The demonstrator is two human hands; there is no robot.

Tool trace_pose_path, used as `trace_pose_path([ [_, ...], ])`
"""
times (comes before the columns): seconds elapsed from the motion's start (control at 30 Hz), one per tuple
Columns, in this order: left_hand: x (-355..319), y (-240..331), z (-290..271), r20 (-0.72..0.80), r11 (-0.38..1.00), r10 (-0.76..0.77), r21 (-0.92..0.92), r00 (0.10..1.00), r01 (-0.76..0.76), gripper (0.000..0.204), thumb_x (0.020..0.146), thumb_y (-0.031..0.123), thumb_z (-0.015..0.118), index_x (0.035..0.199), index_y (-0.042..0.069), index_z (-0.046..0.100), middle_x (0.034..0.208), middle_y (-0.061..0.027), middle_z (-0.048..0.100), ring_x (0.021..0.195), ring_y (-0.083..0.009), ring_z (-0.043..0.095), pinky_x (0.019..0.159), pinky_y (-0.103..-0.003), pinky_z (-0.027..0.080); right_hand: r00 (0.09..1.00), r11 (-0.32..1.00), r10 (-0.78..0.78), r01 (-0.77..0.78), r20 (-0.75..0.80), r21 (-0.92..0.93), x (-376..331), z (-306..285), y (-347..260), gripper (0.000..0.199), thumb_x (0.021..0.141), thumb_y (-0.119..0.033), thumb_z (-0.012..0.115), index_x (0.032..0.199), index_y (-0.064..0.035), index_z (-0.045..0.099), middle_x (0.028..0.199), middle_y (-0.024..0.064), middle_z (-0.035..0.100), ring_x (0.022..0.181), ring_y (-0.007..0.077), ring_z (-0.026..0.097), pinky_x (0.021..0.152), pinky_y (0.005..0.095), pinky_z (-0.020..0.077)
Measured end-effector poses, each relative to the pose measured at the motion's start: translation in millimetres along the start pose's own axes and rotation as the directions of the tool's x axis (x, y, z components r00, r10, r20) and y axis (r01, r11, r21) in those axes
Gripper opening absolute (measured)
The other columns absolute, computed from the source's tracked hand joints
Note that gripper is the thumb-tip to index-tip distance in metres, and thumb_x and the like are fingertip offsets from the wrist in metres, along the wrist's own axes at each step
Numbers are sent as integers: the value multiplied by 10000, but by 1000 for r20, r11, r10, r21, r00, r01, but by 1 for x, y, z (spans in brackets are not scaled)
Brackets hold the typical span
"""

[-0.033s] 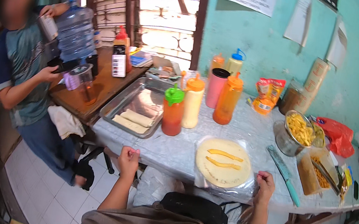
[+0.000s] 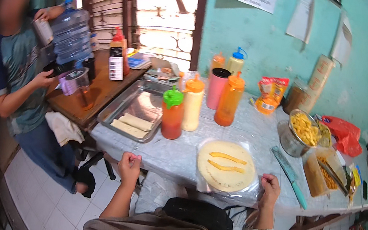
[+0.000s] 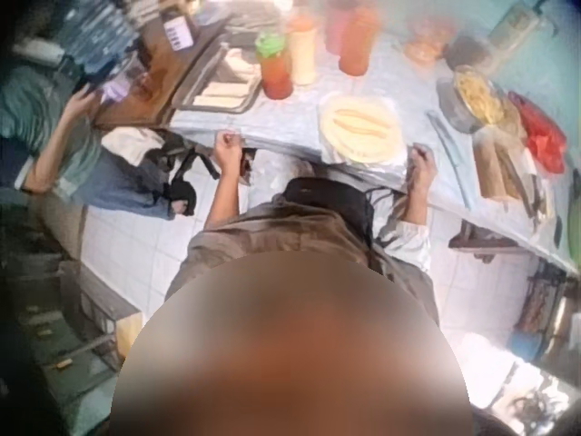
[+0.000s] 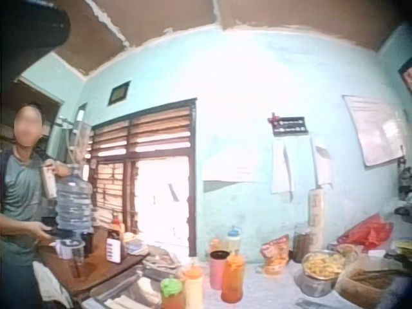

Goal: The person prepares a wrap by placing french fries and a meat filling onto a flatbread laid on a plastic sheet. They use tongs to add the meat and squeeze sauce from a bottle onto the ingredients before folding the wrap.

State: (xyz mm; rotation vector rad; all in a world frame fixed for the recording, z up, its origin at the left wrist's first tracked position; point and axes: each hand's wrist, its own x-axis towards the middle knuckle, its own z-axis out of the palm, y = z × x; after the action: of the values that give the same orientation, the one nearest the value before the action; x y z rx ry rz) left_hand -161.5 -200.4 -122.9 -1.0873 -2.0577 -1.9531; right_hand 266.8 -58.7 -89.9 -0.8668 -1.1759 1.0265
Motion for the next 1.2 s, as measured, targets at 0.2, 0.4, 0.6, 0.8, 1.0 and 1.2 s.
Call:
trace_pose_path([
  [0.2, -9, 42, 13, 160, 916, 382, 66, 910, -396, 145, 756, 74, 690, 759, 43, 548, 762, -72, 561, 714, -215, 514, 685, -327, 414, 999, 999, 33, -33, 22, -30, -6, 10, -9, 186, 753, 8, 571, 935, 12, 614, 865, 22, 570, 817, 101, 505, 765, 216, 395],
  [0.4, 7, 105, 59, 306, 897, 434, -230, 848, -376, 163, 747, 69, 684, 869, 31, 583, 803, -96, 607, 729, -229, 585, 682, -334, 464, 1000, 999, 12, -11, 14, -37, -7, 7, -7, 192, 739, -5, 545, 920, 14, 608, 869, 27, 567, 815, 111, 493, 775, 231, 381],
  [0.6, 47, 147, 155, 674, 914, 227, -396, 703, 85, 616, 773, 112, 674, 1295, 27, 358, 1198, -160, 502, 1030, -218, 536, 851, -343, 458, 1000, 998, 12, -12, 1, -69, -7, 8, -11, 169, 723, 9, 533, 876, 19, 604, 872, 35, 563, 816, 125, 490, 772, 240, 382],
  [0.8, 100, 98, 282, 719, 989, 33, -124, 695, 81, 849, 710, 179, 724, 1368, 12, 215, 1326, -236, 373, 1178, -324, 457, 962, -380, 407, 986, 984, -105, 122, 130, -133, -8, 14, -14, 184, 683, 30, 547, 859, 18, 601, 882, 71, 565, 839, 159, 509, 785, 258, 395],
  [1.0, 100, 105, 323, 865, 998, 39, -8, 501, -63, 910, 681, 215, 728, 1370, -26, 185, 1346, -260, 351, 1224, -378, 403, 1030, -395, 345, 982, 967, -120, 150, 146, -208, -9, 1, -11, 187, 668, 21, 566, 851, 17, 605, 902, 107, 572, 868, 202, 526, 810, 285, 405],
  [1.2, 89, 114, 344, 476, 972, 116, 125, 872, -198, 960, 660, 152, 739, 1390, -21, 140, 1375, -265, 279, 1273, -422, 289, 1067, -457, 262, 962, 937, -164, 221, 217, -269, -7, 4, -21, 187, 677, -3, 610, 863, 6, 626, 885, 118, 579, 869, 233, 539, 816, 306, 414],
])
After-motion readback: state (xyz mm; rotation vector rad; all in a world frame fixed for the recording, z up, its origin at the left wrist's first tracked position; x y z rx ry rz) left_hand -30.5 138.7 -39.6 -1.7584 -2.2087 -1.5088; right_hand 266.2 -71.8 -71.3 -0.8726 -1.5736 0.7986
